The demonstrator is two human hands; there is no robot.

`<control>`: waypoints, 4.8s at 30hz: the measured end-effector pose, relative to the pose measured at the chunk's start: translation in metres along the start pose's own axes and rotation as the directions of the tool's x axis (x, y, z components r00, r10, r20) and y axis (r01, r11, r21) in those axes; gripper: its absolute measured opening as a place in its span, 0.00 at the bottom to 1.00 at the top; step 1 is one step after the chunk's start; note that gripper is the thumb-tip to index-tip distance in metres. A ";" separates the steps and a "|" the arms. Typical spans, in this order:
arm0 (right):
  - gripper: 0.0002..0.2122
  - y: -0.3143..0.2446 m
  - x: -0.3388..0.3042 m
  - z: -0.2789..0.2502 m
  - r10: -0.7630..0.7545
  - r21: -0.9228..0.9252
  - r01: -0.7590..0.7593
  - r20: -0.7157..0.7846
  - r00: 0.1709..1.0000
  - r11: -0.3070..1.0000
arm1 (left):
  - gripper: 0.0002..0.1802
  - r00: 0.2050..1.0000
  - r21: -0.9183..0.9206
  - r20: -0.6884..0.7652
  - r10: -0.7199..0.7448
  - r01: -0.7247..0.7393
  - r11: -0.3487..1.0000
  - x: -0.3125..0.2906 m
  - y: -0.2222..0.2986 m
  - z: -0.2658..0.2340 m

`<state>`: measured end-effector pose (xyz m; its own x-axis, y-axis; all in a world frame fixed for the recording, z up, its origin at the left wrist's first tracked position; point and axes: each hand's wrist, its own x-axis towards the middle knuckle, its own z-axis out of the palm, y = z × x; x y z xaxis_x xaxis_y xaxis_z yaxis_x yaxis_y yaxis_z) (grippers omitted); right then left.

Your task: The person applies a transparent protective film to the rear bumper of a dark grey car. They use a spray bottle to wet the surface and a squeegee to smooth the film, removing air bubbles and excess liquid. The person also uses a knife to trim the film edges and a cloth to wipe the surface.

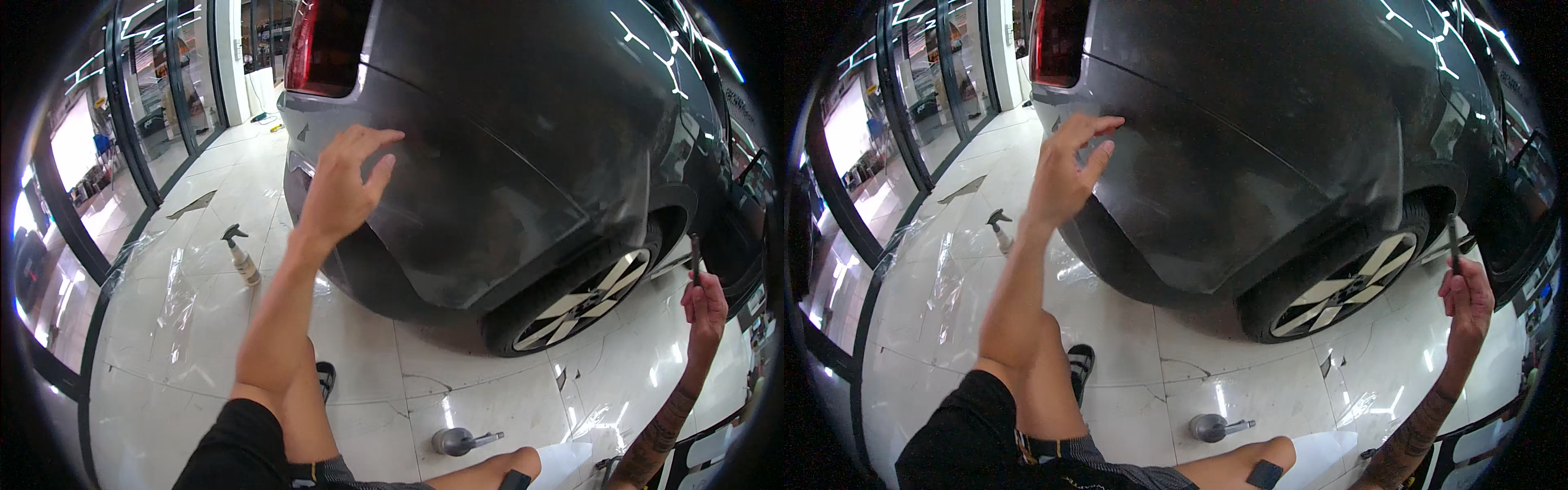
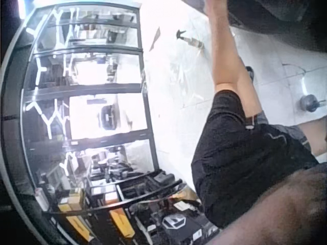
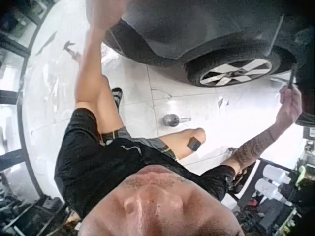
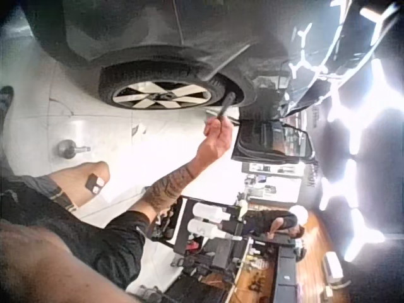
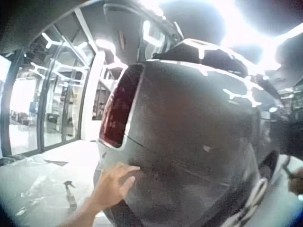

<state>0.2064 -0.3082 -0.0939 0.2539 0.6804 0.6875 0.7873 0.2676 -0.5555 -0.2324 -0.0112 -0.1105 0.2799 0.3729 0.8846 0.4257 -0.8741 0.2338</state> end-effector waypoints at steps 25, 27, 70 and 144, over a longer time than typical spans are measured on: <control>0.04 -0.218 0.187 0.296 -0.513 -0.193 0.550 0.213 0.832 0.812 | 0.32 0.994 -0.383 -0.058 -0.092 0.063 0.921 0.006 -0.063 0.015; 0.04 -0.221 0.186 0.295 -0.503 -0.170 0.539 0.212 0.838 0.825 | 0.33 0.994 -0.401 -0.051 -0.100 0.071 0.913 0.005 -0.064 0.013; 0.30 0.022 -0.268 0.266 0.560 0.858 -0.319 0.044 0.828 0.404 | 0.16 0.236 -0.376 0.881 0.410 -0.179 0.909 -0.060 0.193 0.130; 0.15 0.013 0.093 0.067 0.426 0.357 -0.614 0.480 0.767 0.704 | 0.07 0.513 -0.038 0.688 0.513 -0.681 0.732 0.131 0.162 0.174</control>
<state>0.2024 -0.1953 -0.0687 0.2608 0.9631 0.0661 0.1978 0.0137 -0.9801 0.0228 -0.0497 -0.0266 0.9540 -0.0433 0.2967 0.0881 -0.9053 -0.4155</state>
